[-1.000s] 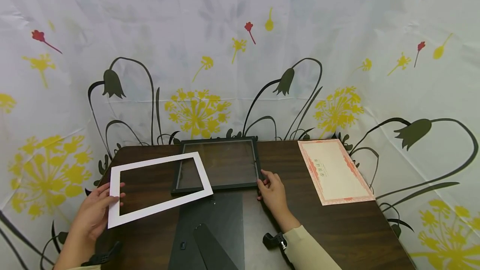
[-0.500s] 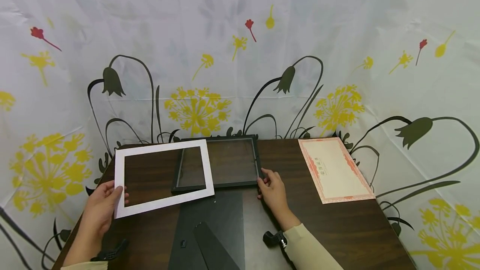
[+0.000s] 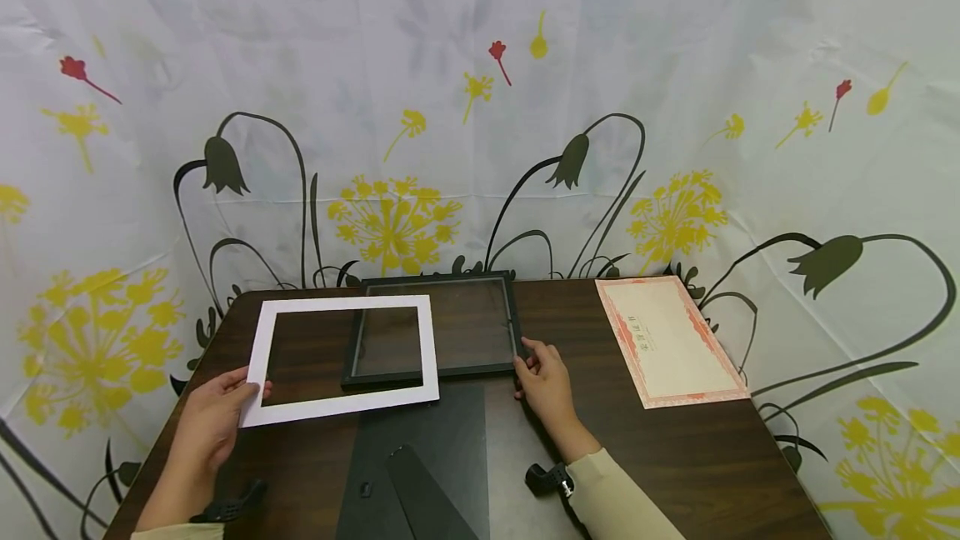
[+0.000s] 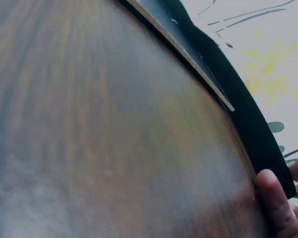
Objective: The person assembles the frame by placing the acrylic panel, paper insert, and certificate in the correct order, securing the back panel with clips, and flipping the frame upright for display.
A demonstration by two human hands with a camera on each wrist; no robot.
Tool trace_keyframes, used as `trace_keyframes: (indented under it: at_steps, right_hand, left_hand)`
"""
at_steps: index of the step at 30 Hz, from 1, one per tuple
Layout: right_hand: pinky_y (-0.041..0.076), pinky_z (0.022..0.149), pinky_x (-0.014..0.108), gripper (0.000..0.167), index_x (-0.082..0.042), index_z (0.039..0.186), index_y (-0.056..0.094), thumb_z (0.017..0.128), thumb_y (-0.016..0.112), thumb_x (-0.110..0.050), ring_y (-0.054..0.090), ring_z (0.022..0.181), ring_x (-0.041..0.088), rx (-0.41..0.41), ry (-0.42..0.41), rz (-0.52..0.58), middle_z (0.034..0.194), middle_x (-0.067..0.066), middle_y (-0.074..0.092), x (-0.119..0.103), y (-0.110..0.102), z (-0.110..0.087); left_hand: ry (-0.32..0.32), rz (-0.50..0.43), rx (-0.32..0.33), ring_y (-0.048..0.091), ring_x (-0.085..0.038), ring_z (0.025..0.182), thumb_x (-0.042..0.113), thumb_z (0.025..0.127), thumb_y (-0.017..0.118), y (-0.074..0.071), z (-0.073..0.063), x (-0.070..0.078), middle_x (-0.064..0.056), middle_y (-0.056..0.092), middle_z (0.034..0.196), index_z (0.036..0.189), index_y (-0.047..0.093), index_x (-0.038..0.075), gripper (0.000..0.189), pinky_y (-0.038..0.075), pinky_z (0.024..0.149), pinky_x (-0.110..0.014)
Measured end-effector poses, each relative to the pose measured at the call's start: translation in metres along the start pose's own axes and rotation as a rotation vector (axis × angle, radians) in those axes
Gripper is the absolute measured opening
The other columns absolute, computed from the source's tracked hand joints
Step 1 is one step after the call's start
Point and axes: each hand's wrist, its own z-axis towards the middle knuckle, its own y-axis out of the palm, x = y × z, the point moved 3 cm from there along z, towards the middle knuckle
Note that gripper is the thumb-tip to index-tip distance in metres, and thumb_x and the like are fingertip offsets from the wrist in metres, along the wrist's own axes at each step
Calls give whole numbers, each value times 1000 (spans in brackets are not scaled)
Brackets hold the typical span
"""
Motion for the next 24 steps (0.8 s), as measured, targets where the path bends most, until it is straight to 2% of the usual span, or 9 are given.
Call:
trace_keyframes:
  at_steps: [1,3,7,9,12,16,20,24]
  right_hand:
    - [61,52,30,42,-7,144,68,104,76,-14,57,58,12,-1,-1,3,99,13,54,0,0,0]
    - [61,52,30,42,-6,144,68,104,76,-14,57,57,11,-1,-4,5,99,13,54,0,0,0]
    - [61,52,30,42,-5,143,69,103,76,-13,58,58,12,-1,-5,7,99,14,54,-1,-1,0]
    - [61,52,31,42,-5,144,69,103,76,-13,58,59,12,-3,-4,5,99,14,54,-1,-1,0]
    - [61,52,31,42,-5,144,68,103,76,-13,58,59,12,-7,-1,-3,100,14,54,-1,-1,0]
    - [61,52,30,42,-5,144,68,103,76,-13,57,57,11,-3,-2,-2,100,14,54,0,0,0]
    - [61,52,29,42,-5,144,68,104,75,-15,58,57,10,-2,-6,3,100,14,54,1,1,0]
    - [61,53,30,42,-6,144,68,104,75,-16,58,57,11,-3,-3,1,100,13,54,1,1,1]
  left_hand:
    - [4,-10,17,75,-2,87,11,114,53,1,0,-1,17,72,95,164,26,-16,63,60,74,-20]
    - [27,-7,61,77,-4,85,13,114,55,4,-1,-3,12,73,98,162,32,-15,60,62,73,-23]
    - [83,54,159,79,-7,78,20,115,54,10,-3,-4,-18,72,121,159,40,-11,56,66,70,-30]
    - [107,95,193,77,-7,77,24,116,51,12,-3,-4,-27,68,127,157,43,-10,54,66,69,-31]
    - [88,122,198,75,-6,78,24,117,47,14,-2,-2,-31,63,137,159,41,-8,54,64,69,-27]
    - [54,103,139,72,-3,83,9,113,47,15,2,3,-36,52,151,164,31,-12,56,59,70,-18]
    - [62,83,133,73,2,83,1,109,54,16,5,6,-39,53,151,162,33,-14,59,54,70,-11]
    - [65,62,178,74,3,79,5,109,61,18,7,8,-37,56,148,159,41,-14,58,59,68,-16]
